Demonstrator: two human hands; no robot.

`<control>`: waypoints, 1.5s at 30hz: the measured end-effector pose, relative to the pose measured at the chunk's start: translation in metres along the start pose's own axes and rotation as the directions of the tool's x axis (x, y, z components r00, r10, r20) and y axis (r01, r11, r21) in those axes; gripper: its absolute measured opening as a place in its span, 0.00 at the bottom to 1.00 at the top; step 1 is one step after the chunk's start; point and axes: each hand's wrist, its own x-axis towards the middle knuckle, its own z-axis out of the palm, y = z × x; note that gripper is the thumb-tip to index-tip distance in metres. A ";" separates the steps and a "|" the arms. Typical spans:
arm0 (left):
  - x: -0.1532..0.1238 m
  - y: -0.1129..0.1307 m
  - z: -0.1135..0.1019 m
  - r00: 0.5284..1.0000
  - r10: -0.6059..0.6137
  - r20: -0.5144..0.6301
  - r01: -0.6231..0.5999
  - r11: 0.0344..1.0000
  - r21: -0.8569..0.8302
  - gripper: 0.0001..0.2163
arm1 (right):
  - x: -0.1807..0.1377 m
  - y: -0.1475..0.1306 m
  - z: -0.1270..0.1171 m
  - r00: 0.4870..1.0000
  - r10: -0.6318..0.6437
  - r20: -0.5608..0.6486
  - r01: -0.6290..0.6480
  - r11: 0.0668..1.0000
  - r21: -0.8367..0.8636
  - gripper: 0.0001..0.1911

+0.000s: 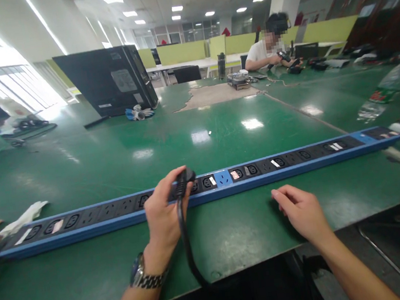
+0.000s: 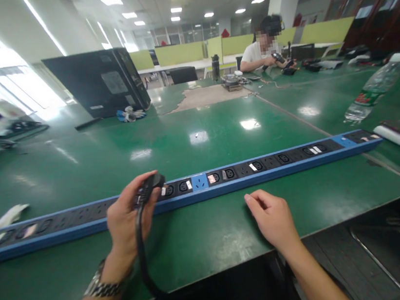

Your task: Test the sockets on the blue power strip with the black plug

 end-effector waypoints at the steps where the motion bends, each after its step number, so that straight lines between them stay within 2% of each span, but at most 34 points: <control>1: 0.003 0.008 0.011 0.996 0.045 0.080 -0.043 0.999 -0.025 0.14 | 0.000 0.000 0.000 1.000 0.002 -0.001 -0.002 1.000 0.006 0.21; 3: 0.009 0.020 0.032 0.971 0.091 0.219 -0.084 0.995 -0.045 0.12 | -0.001 0.002 -0.001 1.000 0.007 -0.007 -0.007 1.000 0.021 0.21; 6: 0.014 0.026 0.051 0.952 0.067 0.298 -0.068 0.998 -0.005 0.13 | -0.002 0.004 -0.002 1.000 0.012 -0.013 -0.012 0.999 0.043 0.21; 9: 0.015 0.024 0.053 0.944 0.063 0.325 -0.054 0.998 -0.035 0.15 | 0.001 0.001 -0.001 1.000 0.029 -0.003 -0.029 0.996 0.081 0.21; 12: 0.014 0.021 0.051 0.939 0.061 0.338 -0.044 0.997 -0.058 0.15 | 0.008 -0.013 0.006 0.992 0.126 0.001 -0.123 0.967 0.224 0.21; 14: 0.013 0.020 0.052 0.943 0.043 0.331 -0.031 0.999 -0.042 0.15 | 0.015 -0.030 0.014 0.981 0.181 0.077 -0.196 0.915 0.353 0.23; 16: 0.012 0.020 0.054 0.952 0.007 0.307 0.004 0.999 -0.035 0.15 | 0.023 -0.051 0.023 0.960 0.190 0.207 -0.262 0.867 0.423 0.25; 20: 0.009 0.018 0.058 0.961 -0.043 0.271 0.061 0.997 -0.057 0.15 | 0.041 -0.093 0.039 0.886 0.210 0.414 -0.379 0.843 0.383 0.26; 23: 0.006 0.018 0.061 0.963 -0.005 0.269 0.013 1.000 -0.026 0.15 | 0.053 -0.110 0.045 0.836 0.231 0.498 -0.420 0.853 0.310 0.25; 26: 0.004 0.019 0.062 0.961 0.050 0.273 -0.069 0.996 0.062 0.15 | 0.058 -0.113 0.048 0.829 0.258 0.497 -0.426 0.867 0.259 0.22; 28: 0.004 0.019 0.060 0.945 0.091 0.315 -0.129 0.986 0.102 0.17 | 0.057 -0.109 0.050 0.820 0.287 0.496 -0.447 0.862 0.238 0.21; 31: 0.005 0.020 0.054 0.916 0.087 0.392 -0.174 0.966 0.192 0.23 | 0.051 -0.103 0.055 0.787 0.309 0.533 -0.487 0.843 0.229 0.20; 34: 0.004 0.020 0.049 0.885 0.059 0.461 -0.215 0.931 0.295 0.28 | 0.047 -0.104 0.056 0.776 0.301 0.554 -0.531 0.785 0.318 0.19; 35: 0.003 0.020 0.049 0.877 0.057 0.478 -0.231 0.921 0.313 0.28 | 0.046 -0.107 0.054 0.790 0.284 0.544 -0.531 0.760 0.375 0.18; 37: 0.002 0.020 0.049 0.870 0.059 0.490 -0.249 0.909 0.334 0.27 | 0.046 -0.114 0.041 0.850 0.215 0.481 -0.477 0.701 0.530 0.18; 40: 0.001 0.020 0.050 0.871 0.062 0.487 -0.256 0.904 0.343 0.26 | 0.051 -0.119 0.005 0.949 0.121 0.290 -0.296 0.652 0.698 0.18; 42: 0.002 0.020 0.051 0.873 0.060 0.484 -0.254 0.904 0.345 0.26 | 0.059 -0.112 -0.019 0.958 0.153 0.242 -0.278 0.694 0.664 0.17; 45: 0.002 0.020 0.051 0.876 0.049 0.480 -0.242 0.906 0.348 0.25 | 0.070 -0.086 -0.037 0.895 0.318 0.314 -0.441 0.743 0.504 0.17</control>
